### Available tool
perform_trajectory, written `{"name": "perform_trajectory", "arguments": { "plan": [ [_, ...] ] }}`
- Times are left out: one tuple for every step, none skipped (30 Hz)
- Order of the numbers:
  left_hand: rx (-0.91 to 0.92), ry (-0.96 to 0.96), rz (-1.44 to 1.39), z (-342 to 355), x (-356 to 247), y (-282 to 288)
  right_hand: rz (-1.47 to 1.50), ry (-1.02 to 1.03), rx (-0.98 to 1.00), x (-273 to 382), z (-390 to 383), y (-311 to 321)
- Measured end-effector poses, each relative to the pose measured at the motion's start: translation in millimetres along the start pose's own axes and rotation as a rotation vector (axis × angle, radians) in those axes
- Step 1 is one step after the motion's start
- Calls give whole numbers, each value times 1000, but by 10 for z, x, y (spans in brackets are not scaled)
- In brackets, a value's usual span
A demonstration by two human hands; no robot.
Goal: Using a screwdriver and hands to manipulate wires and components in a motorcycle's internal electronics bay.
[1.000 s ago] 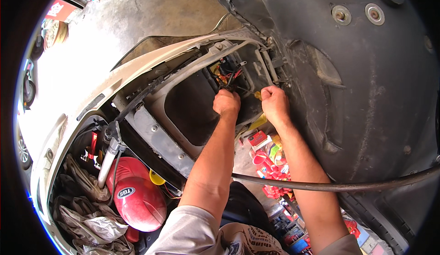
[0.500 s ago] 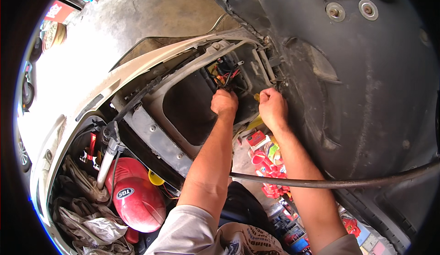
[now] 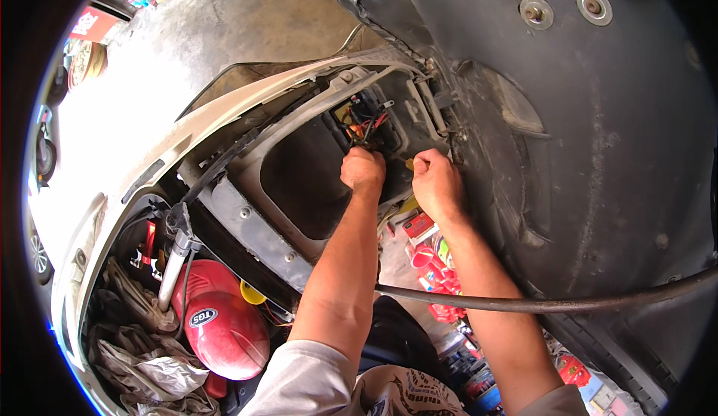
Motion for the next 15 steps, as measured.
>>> {"name": "perform_trajectory", "arguments": {
  "plan": [
    [-3, 8, -3, -4, -9, 1, -6, 4, -4, -12, 12, -17],
    [-3, 7, -2, -15, -18, -1, -12, 7, -9, -19, 20, -24],
    [-6, 3, -8, -25, -16, 3, -10, 7, -9, -12, 20, -28],
    [-8, -1, -15, -31, -20, 4, -13, 7, -13, -3, 17, -27],
    [-8, -2, -14, -27, -26, 0, -15, 8, -17, -2, 14, -24],
    [-10, 1, -6, -21, -25, 0, -14, 8, -17, -9, 7, -22],
    [-11, 4, 1, -17, -23, -1, -5, 14, -37, -16, -1, -7],
    [-10, 4, 2, -15, -24, -4, 5, 20, -57, -20, -10, 9],
    [-8, 7, 4, -12, -20, -6, 5, 19, -56, -12, -22, 19],
    [-7, 10, 6, -9, -16, -6, 8, 27, -55, 6, -36, 37],
    [-7, 11, 6, -5, -9, -3, 12, 35, -54, 28, -45, 52],
    [-8, 11, 0, -2, -3, -2, 11, 35, -55, 43, -47, 65],
    [-9, 11, -6, 1, 2, -1, 12, 38, -51, 63, -47, 72],
    [-9, 11, -7, 1, 6, -4, 14, 41, -47, 78, -44, 72],
    [-7, 13, -10, 0, 6, -4, 14, 43, -48, 86, -37, 69]
  ]
}}
Point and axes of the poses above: each hand's wrist, its own z-axis towards the middle knuckle, its own y-axis out of the back of the hand, x = y × z, the point moved 6 cm from there along z, towards the middle knuckle, and after that the axes turned 15 degrees about -z, right-handed, at the moved point
